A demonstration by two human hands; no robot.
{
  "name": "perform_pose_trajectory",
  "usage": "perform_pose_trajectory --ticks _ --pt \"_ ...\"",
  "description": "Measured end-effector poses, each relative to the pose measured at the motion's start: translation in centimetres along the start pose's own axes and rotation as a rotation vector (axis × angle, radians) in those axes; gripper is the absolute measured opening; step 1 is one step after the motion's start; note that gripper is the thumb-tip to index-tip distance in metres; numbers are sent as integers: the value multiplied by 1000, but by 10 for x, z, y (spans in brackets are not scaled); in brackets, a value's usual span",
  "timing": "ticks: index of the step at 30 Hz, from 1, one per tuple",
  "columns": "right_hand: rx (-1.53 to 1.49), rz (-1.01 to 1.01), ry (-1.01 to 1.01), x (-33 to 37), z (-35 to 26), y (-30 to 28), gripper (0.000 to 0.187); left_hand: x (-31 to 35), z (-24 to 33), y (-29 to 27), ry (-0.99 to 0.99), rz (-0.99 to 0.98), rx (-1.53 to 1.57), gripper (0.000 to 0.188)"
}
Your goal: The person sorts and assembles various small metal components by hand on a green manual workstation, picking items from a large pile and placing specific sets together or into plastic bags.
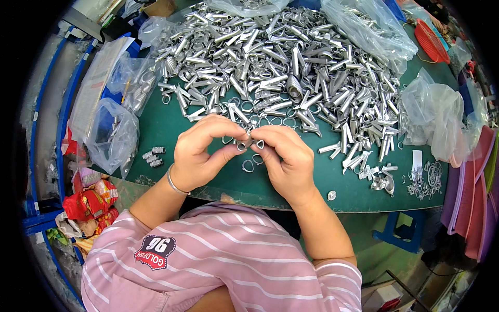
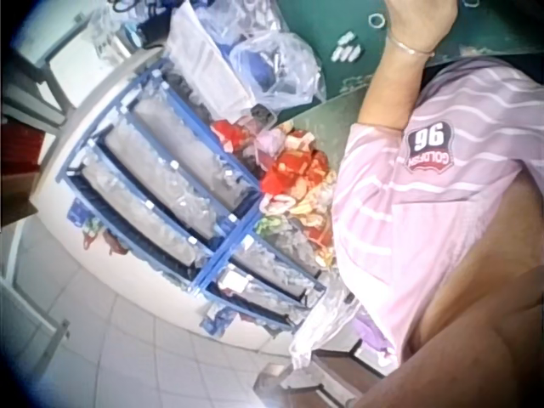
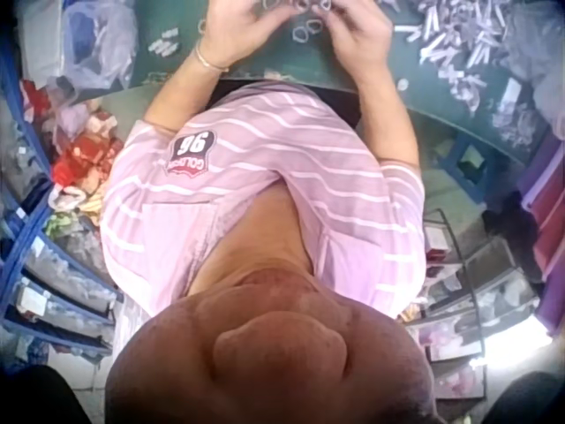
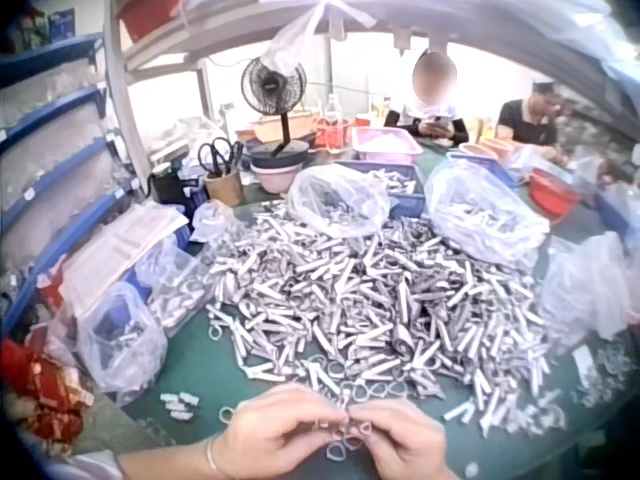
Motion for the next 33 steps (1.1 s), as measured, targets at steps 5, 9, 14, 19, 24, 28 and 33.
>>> perform_pose_trajectory --ticks 5,9,14,19,24,28,33 --pt "-34 62 -76 -1 -4 -2 24 11 -23 6 -124 110 362 20" --pt "-65 94 -72 0 -3 -2 24 17 -40 7 -517 -2 639 22" --pt "-89 87 -39 1 -1 -1 24 17 -35 14 -496 -69 519 36" --pt "-65 66 -40 1 1 0 24 18 -35 16 -533 -190 559 36" --pt "-9 -16 -87 -2 -2 4 24 19 -36 18 -542 -234 606 34" --pt "17 -5 -86 -2 -2 6 23 17 -33 15 -637 -239 627 28" --pt "29 33 -102 3 5 3 33 16 -33 18 -782 -256 697 15"
Point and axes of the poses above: each hand's wrist, its own x-axis away from the middle knuckle, its own y-axis out of the palm, z = x × y, the point moved 3 cm from there along -x, towards the middle knuckle, and after that the axes turned 14 degrees about -y, right-handed, at the moved point
